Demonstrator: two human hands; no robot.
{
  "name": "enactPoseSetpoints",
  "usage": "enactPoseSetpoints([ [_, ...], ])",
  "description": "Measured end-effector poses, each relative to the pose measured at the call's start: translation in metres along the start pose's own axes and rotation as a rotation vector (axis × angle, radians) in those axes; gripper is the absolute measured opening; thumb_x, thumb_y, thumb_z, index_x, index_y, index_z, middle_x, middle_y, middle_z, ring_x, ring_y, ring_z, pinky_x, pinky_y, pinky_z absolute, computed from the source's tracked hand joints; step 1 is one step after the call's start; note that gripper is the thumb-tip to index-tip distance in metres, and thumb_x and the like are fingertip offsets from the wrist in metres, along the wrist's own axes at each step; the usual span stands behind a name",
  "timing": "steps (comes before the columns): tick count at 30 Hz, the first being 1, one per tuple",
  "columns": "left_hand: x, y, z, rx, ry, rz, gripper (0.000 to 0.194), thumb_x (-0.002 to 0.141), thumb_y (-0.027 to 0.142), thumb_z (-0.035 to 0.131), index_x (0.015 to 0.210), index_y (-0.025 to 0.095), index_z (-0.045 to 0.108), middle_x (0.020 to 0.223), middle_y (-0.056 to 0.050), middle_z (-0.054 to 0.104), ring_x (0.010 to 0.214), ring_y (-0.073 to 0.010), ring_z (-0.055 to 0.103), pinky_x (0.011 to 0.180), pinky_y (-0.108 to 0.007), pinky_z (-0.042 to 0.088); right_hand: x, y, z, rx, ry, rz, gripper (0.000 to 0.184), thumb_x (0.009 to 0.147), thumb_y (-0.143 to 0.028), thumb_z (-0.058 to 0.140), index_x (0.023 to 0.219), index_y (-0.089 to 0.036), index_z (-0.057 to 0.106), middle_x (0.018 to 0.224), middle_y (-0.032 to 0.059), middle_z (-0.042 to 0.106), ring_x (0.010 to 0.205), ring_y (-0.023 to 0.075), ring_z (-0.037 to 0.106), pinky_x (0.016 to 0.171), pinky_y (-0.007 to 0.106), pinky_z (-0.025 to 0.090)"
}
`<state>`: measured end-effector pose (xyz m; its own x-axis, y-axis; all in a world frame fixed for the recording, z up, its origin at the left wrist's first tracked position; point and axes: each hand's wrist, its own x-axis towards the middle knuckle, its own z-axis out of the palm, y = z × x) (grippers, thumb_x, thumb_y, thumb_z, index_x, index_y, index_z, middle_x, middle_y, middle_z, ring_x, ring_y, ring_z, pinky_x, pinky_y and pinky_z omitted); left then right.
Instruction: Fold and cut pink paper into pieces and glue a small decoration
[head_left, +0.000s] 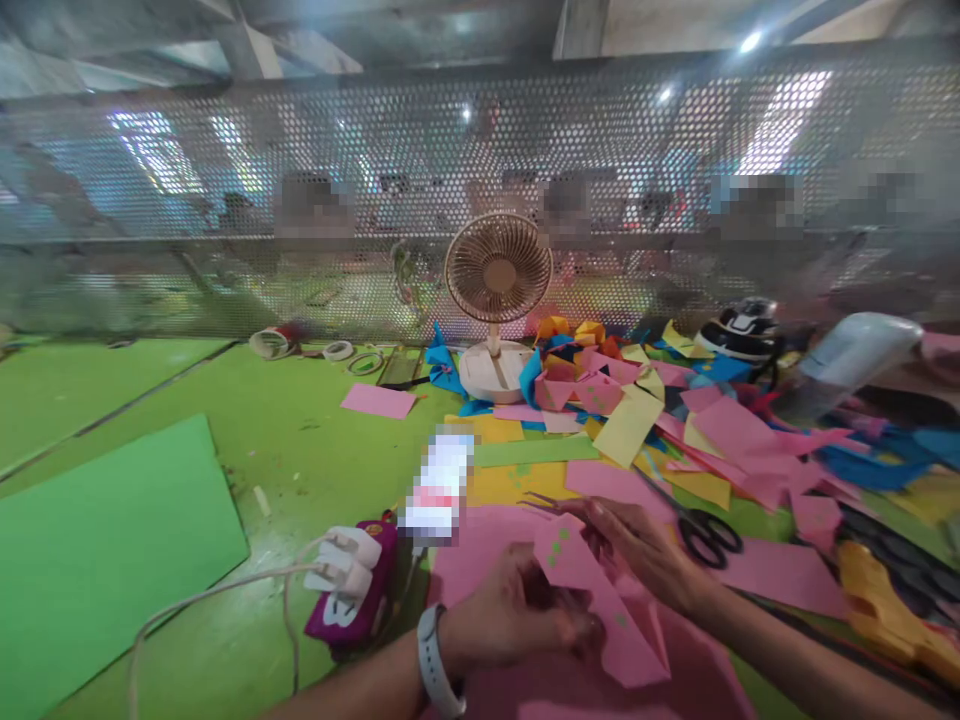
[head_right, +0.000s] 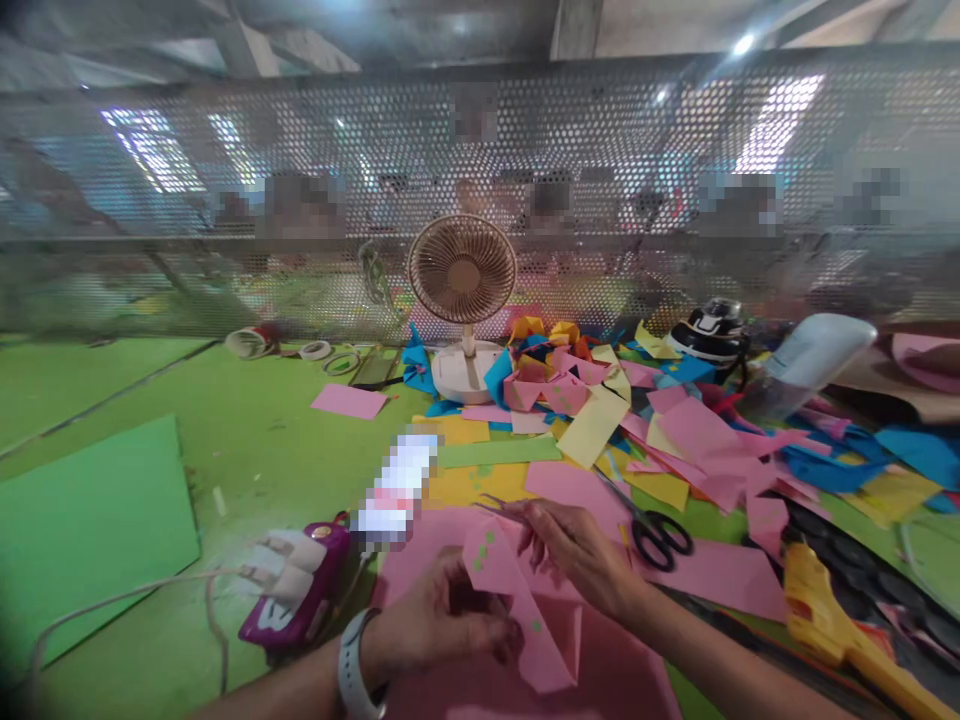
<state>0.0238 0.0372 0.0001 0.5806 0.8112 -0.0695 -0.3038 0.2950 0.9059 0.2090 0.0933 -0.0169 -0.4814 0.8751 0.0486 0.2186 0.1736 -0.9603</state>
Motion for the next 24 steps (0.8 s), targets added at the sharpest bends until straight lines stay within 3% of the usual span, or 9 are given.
enactPoseSetpoints([
  [3,0.001,-0.002,0.0,0.034,-0.004,-0.001,0.029,0.067,0.032,0.078,0.079,0.01,0.064,0.066,-0.005,0.065,0.062,-0.0138,0.062,0.06,-0.023,0.051,-0.011,0.006,-0.009,0.007,-0.016,0.051,0.051,0.093,-0.052,0.035,0.113,-0.015,0.065,0.072,0.0066,0.067,0.06,0.0174,0.062,0.058,0.03,0.053],
  [7,0.001,-0.003,-0.002,0.094,-0.003,-0.017,0.026,0.07,0.028,0.076,0.085,0.01,0.065,0.069,-0.006,0.066,0.063,-0.0132,0.062,0.061,-0.023,0.05,-0.018,0.004,-0.019,-0.199,-0.003,-0.04,0.046,0.092,-0.047,0.04,0.119,-0.016,0.061,0.083,0.0089,0.07,0.073,0.0214,0.066,0.067,0.034,0.055],
  [11,0.002,0.001,-0.002,0.191,-0.001,0.014,0.02,0.072,0.026,0.074,0.083,0.011,0.066,0.07,-0.003,0.065,0.062,-0.0103,0.059,0.061,-0.019,0.048,-0.029,0.01,-0.035,-0.628,0.139,-0.228,0.035,0.092,-0.039,0.044,0.111,-0.018,0.065,0.1,0.0107,0.069,0.091,0.0233,0.065,0.08,0.036,0.053],
  [15,0.004,0.002,-0.003,0.237,0.072,0.01,0.018,0.07,0.026,0.075,0.075,0.011,0.067,0.066,-0.003,0.065,0.059,-0.0102,0.059,0.057,-0.019,0.049,-0.057,0.02,-0.063,-0.883,0.3,-0.31,0.027,0.091,-0.034,0.047,0.105,-0.022,0.066,0.1,0.0078,0.07,0.092,0.0213,0.066,0.08,0.033,0.053],
  [20,0.013,-0.001,-0.007,0.186,0.215,0.002,0.022,0.072,0.031,0.074,0.072,0.01,0.068,0.065,-0.005,0.068,0.057,-0.0134,0.063,0.055,-0.023,0.052,-0.118,0.033,-0.111,-1.146,0.495,-0.247,0.029,0.089,-0.034,0.044,0.109,-0.023,0.062,0.105,0.0082,0.068,0.099,0.0251,0.063,0.089,0.039,0.049],
  [24,0.019,0.003,-0.007,0.195,0.34,-0.014,0.025,0.071,0.035,0.074,0.07,0.01,0.069,0.062,-0.005,0.068,0.054,-0.0134,0.063,0.051,-0.021,0.051,-0.16,0.047,-0.135,-1.267,0.653,-0.01,0.039,0.085,-0.039,0.044,0.119,-0.025,0.057,0.114,0.0115,0.063,0.098,0.0279,0.063,0.083,0.041,0.049],
])
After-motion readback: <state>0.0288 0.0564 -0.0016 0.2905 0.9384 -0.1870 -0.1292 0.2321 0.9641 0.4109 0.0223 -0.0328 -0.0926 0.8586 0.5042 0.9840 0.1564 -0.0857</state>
